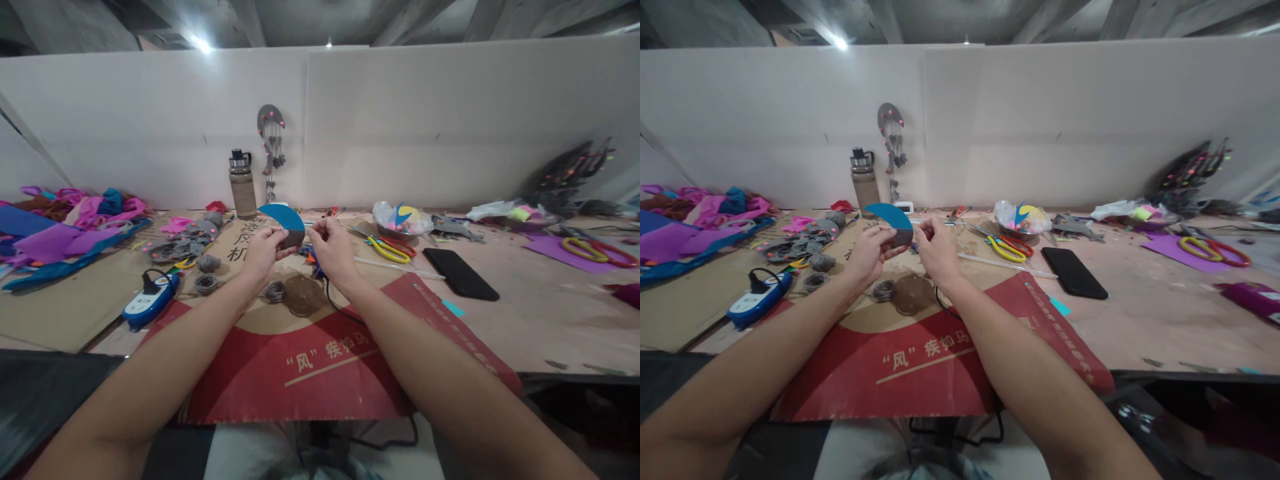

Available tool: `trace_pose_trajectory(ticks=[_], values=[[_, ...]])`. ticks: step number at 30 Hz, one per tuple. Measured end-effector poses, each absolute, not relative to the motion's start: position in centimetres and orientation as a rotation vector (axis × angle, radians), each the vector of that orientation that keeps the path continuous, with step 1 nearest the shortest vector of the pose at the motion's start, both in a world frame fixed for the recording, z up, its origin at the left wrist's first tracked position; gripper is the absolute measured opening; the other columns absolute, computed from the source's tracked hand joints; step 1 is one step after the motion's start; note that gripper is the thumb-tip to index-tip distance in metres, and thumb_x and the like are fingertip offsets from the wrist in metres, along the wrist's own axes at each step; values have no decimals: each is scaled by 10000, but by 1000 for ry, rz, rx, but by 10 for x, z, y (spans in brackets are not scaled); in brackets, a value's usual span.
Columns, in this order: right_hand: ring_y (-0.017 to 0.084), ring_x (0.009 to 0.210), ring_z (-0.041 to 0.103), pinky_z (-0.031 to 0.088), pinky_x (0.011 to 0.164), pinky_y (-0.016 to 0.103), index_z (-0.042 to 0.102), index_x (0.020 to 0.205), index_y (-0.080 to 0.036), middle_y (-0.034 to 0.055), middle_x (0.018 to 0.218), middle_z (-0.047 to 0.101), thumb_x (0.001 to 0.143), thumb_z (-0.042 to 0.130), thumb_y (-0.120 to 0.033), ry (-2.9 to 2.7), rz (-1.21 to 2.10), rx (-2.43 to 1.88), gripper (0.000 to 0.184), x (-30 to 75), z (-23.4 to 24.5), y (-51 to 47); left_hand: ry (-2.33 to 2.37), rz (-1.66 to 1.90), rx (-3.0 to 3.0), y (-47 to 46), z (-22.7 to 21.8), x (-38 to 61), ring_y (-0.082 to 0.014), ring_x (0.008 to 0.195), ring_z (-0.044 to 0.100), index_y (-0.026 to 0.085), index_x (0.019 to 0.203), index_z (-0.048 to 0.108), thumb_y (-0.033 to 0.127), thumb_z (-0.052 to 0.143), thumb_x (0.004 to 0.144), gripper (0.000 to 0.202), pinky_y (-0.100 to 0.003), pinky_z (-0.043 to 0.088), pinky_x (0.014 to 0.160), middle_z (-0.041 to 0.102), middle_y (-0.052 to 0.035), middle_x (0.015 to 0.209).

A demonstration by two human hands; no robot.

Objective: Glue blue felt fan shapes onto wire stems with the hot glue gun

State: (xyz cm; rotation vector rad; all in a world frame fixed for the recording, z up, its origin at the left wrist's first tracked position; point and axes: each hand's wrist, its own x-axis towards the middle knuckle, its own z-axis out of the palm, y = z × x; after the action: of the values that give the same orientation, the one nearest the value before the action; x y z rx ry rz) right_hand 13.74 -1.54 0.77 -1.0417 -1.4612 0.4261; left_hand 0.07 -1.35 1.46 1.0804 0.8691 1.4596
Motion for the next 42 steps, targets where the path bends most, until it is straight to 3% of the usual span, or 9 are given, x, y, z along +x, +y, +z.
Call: trace_pose_trajectory(ticks=[12,19,24,33,42], values=[[96,498,366,317,516,242,611,763,-184,-61,520,404,736,507,-281,-1418,564,-1044,145,138,7,-12,848,1467,1030,-15,14,1,-140,680,636,148,736,520,174,656,659,159,-327,559,689,606,-9,691],[88,495,344,313,499,235,603,739,-179,-68,525,373,712,513,-283,-1380,667,-996,141,138,6,-11,832,1451,1045,-15,16,-1,-128,649,620,148,721,529,185,668,647,161,-296,554,644,601,-3,675],[83,498,333,298,497,231,579,713,-183,-61,540,399,707,534,-298,-1419,720,-942,123,138,8,-11,823,1409,1073,-10,14,-5,-109,607,588,142,711,560,231,657,665,139,-257,532,594,610,-13,675],[82,498,371,377,490,220,555,737,-198,-59,553,427,715,516,-305,-1445,820,-931,116,134,14,-21,825,1356,1152,-9,11,-4,-102,575,570,152,719,502,237,642,690,167,-253,507,564,585,-9,674],[81,469,407,376,470,212,560,748,-189,-54,530,463,722,504,-276,-1490,766,-968,106,130,9,-19,842,1365,1481,-7,1,4,-113,696,573,151,845,496,162,701,603,317,-225,484,586,585,-15,785]])
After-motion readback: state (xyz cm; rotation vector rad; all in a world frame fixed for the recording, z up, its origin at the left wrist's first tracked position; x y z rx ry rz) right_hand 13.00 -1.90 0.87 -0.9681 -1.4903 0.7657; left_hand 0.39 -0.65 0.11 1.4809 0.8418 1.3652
